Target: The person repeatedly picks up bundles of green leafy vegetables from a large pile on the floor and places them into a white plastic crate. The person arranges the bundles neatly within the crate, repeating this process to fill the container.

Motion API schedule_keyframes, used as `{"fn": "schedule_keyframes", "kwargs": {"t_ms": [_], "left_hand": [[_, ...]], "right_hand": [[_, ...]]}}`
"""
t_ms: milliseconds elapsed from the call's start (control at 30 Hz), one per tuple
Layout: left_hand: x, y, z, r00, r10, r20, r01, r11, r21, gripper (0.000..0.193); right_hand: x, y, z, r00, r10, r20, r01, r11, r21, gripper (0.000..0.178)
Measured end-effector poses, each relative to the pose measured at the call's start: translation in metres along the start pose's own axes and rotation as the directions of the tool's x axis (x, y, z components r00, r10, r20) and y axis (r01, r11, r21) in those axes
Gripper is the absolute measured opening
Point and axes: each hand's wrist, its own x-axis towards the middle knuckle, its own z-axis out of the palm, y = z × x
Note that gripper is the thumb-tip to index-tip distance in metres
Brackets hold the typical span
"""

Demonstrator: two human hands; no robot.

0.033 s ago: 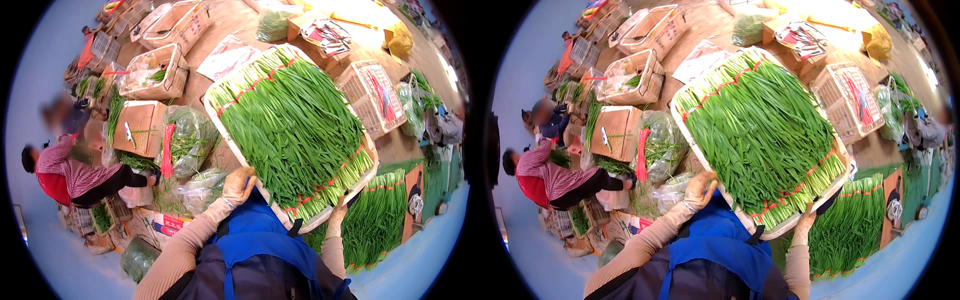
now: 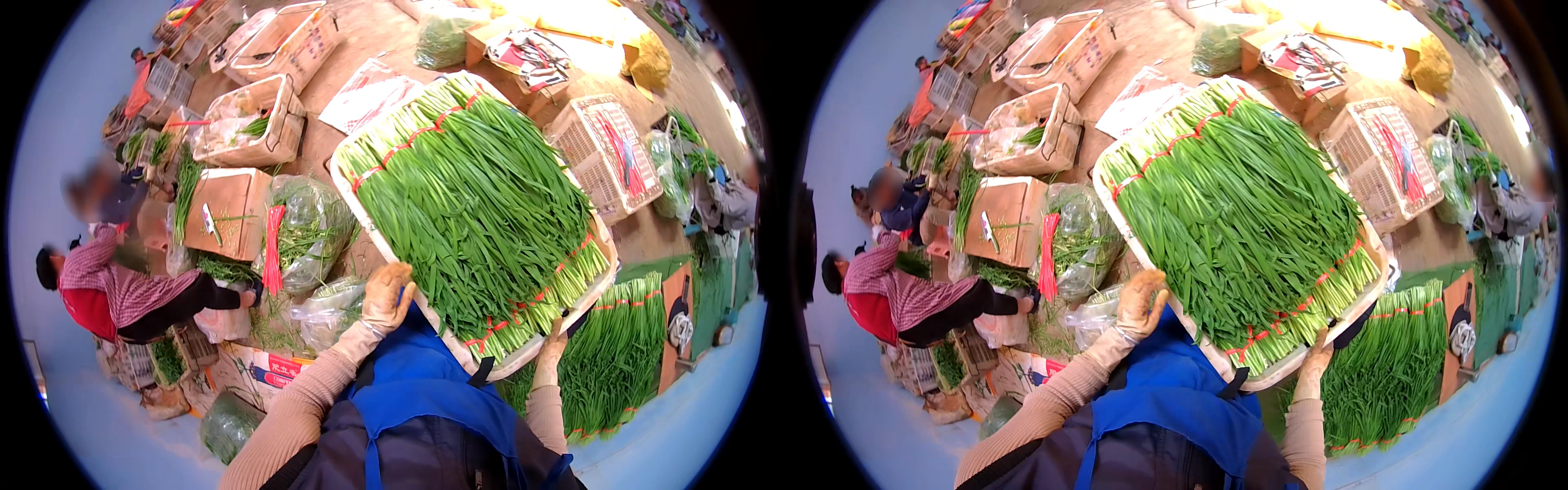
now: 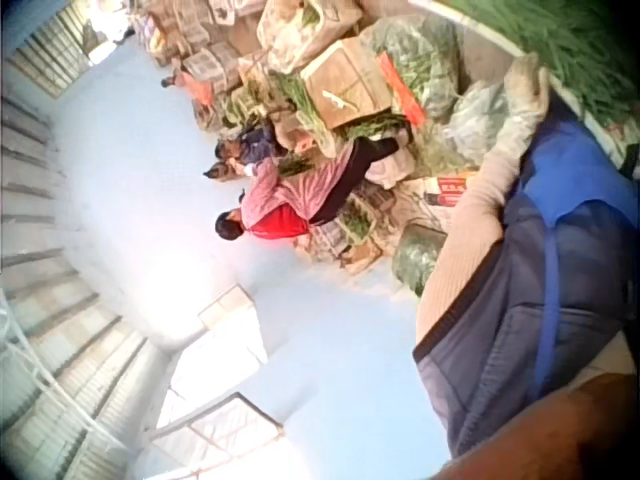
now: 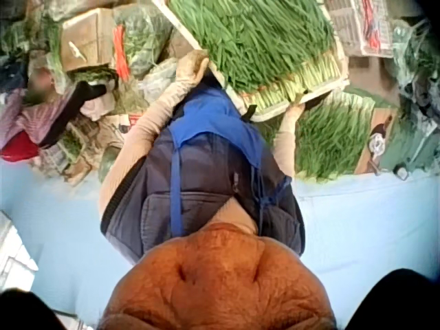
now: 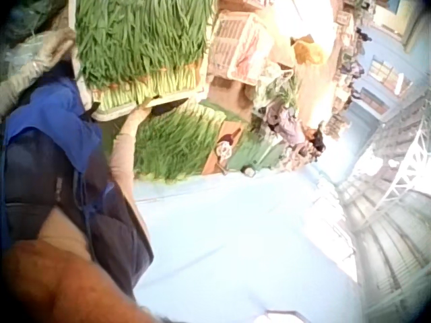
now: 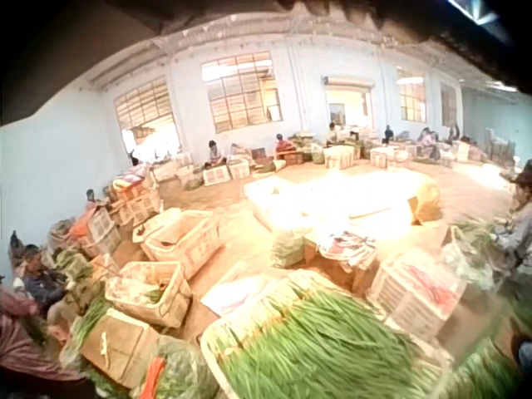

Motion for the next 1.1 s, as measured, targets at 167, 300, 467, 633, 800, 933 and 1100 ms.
{"fn": "schedule_keyframes", "kwargs": {"t_ms": [167, 300, 467, 633, 800, 933, 1100], "left_hand": [[0.053, -0.02, -0.009, 0.993, 0.099, 0.058, -0.107, 0.98, 0.17, 0.042], [0.065, -0.072, -0.014, 0.999, -0.037, -0.03, 0.045, 0.944, 0.327, 0.048], [0.1, -0.166, -0.044, 0.991, -0.114, -0.073, 0.134, 0.906, 0.402, 0.057], [0.155, -0.257, -0.056, 0.978, -0.112, -0.176, 0.16, 0.945, 0.287, 0.058], [0.18, -0.276, -0.064, 0.995, -0.095, -0.033, 0.093, 0.995, -0.039, 0.06], [0.192, -0.293, -0.072, 0.991, -0.056, 0.124, 0.067, 0.994, -0.089, 0.066], [0.204, -0.3, -0.084, 0.974, -0.005, 0.225, 0.031, 0.993, -0.111, 0.073]], "right_hand": [[-0.001, 0.001, -0.002, 0.998, 0.006, -0.056, -0.009, 0.998, -0.062, 0.072], [-0.01, -0.011, 0.001, 0.998, 0.063, -0.019, -0.063, 0.998, -0.029, 0.068], [-0.021, -0.013, 0.015, 0.987, 0.123, -0.107, -0.117, 0.991, 0.06, 0.072], [-0.054, -0.046, 0.037, 0.944, -0.114, -0.31, -0.002, 0.937, -0.349, 0.051], [-0.077, -0.111, 0.104, 0.752, -0.491, -0.44, -0.002, 0.665, -0.747, 0.054], [-0.078, -0.222, 0.291, 0.738, -0.67, -0.084, 0.363, 0.498, -0.788, 0.051], [-0.053, -0.227, 0.448, 0.574, -0.674, 0.465, 0.62, -0.013, -0.784, 0.054]]}}
